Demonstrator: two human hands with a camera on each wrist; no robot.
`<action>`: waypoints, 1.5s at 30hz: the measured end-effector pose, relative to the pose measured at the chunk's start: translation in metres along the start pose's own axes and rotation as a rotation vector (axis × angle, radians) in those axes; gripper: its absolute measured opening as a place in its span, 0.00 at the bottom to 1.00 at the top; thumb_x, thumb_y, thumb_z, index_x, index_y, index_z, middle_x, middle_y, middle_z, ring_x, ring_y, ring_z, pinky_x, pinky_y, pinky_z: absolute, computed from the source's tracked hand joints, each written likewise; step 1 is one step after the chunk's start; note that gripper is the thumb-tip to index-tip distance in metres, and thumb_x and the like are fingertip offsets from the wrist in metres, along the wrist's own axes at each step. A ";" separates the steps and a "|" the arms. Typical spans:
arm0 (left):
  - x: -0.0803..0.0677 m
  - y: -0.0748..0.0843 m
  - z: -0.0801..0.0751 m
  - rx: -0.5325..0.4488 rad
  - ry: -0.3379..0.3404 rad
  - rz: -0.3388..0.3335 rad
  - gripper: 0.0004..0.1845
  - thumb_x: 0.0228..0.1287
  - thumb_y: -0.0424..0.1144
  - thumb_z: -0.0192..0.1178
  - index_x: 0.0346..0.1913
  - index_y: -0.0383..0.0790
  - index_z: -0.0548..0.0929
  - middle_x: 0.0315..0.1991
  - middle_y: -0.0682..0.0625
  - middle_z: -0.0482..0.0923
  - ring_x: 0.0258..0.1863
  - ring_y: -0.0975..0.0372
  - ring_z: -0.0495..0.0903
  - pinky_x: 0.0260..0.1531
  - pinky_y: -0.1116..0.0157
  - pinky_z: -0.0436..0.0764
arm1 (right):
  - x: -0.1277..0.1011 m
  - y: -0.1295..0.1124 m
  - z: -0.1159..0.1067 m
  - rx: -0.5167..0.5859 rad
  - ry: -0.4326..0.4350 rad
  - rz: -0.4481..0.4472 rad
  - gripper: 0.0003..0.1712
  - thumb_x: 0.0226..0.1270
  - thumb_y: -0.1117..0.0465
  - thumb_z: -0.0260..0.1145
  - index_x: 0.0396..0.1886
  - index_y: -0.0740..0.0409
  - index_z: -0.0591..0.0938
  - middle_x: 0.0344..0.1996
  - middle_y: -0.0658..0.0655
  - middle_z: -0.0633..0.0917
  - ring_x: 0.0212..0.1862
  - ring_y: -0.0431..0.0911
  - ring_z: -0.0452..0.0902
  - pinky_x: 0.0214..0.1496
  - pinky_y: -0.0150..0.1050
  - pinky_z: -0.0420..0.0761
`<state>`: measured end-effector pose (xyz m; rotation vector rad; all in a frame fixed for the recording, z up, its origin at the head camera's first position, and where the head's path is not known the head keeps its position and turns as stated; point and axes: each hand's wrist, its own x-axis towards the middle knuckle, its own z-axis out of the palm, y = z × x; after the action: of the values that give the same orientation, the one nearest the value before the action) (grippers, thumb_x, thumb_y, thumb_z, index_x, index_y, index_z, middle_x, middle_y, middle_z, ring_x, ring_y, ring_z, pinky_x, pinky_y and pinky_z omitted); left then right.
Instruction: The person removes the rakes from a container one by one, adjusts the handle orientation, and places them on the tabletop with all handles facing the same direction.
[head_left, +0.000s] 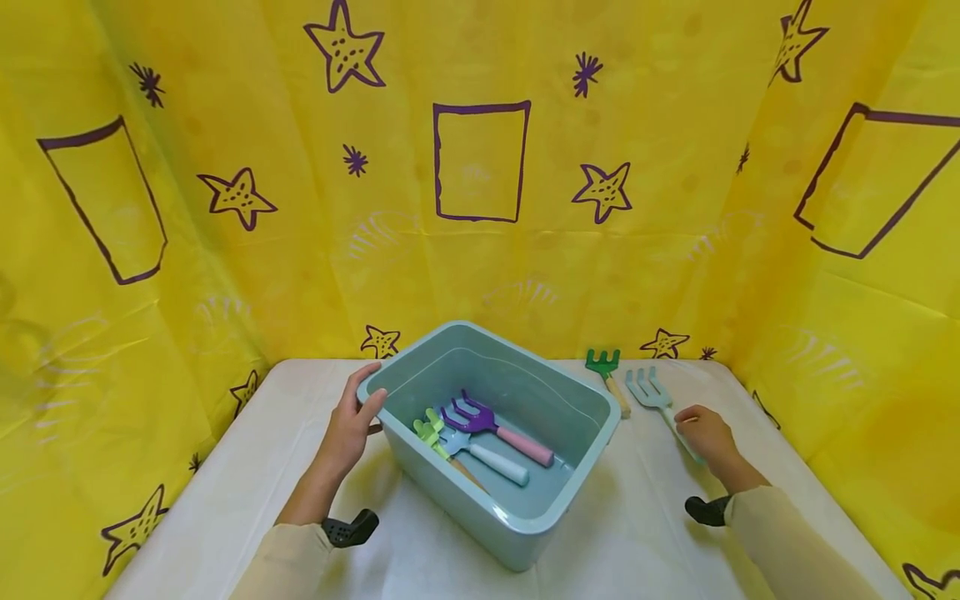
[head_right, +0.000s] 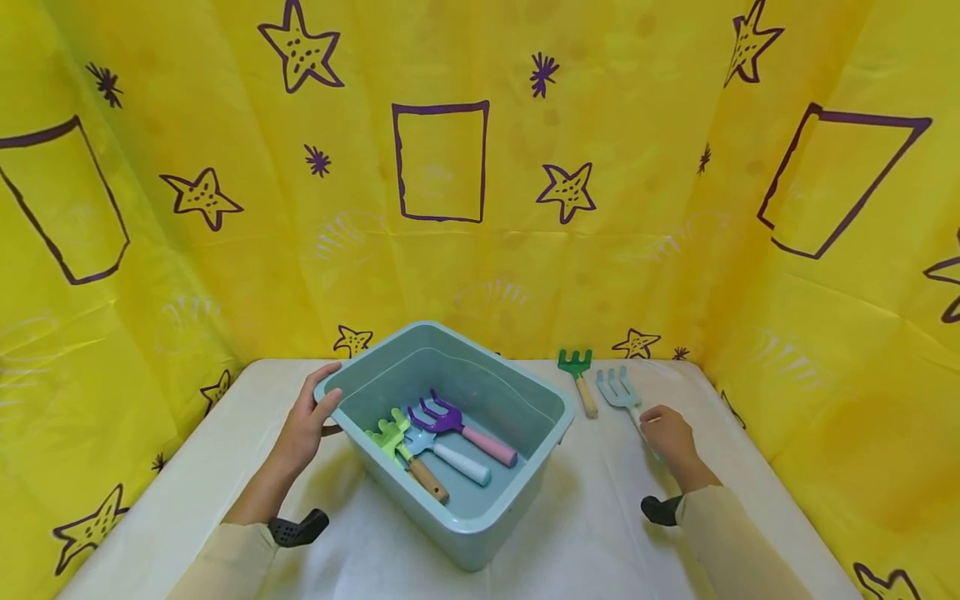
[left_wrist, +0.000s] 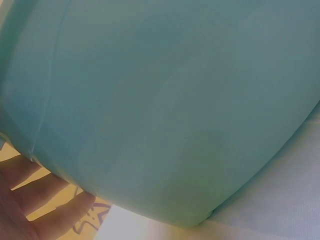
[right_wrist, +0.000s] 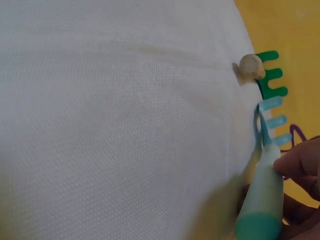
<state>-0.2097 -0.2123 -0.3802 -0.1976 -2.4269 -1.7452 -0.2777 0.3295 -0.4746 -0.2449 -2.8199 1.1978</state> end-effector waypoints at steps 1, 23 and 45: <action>0.000 -0.001 0.000 0.000 0.000 -0.001 0.28 0.77 0.44 0.46 0.74 0.47 0.54 0.70 0.37 0.61 0.63 0.39 0.67 0.51 0.40 0.74 | -0.001 0.000 0.000 -0.017 -0.003 -0.019 0.14 0.62 0.65 0.57 0.44 0.71 0.78 0.42 0.72 0.80 0.43 0.61 0.74 0.38 0.44 0.73; 0.001 -0.002 -0.001 0.010 -0.002 0.001 0.29 0.76 0.44 0.47 0.74 0.45 0.54 0.70 0.37 0.61 0.63 0.39 0.67 0.51 0.41 0.75 | -0.033 0.014 -0.020 -0.375 -0.207 -0.270 0.31 0.59 0.64 0.69 0.62 0.65 0.72 0.26 0.54 0.75 0.26 0.47 0.68 0.28 0.40 0.69; 0.001 0.000 -0.001 -0.002 -0.004 0.004 0.28 0.76 0.43 0.47 0.74 0.46 0.55 0.69 0.36 0.61 0.63 0.37 0.66 0.51 0.39 0.74 | -0.002 0.000 -0.014 -0.409 -0.215 -0.223 0.31 0.61 0.66 0.65 0.64 0.71 0.70 0.32 0.62 0.82 0.30 0.50 0.72 0.31 0.44 0.75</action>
<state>-0.2110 -0.2134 -0.3797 -0.2061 -2.4265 -1.7471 -0.2741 0.3387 -0.4648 0.1894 -3.1490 0.6314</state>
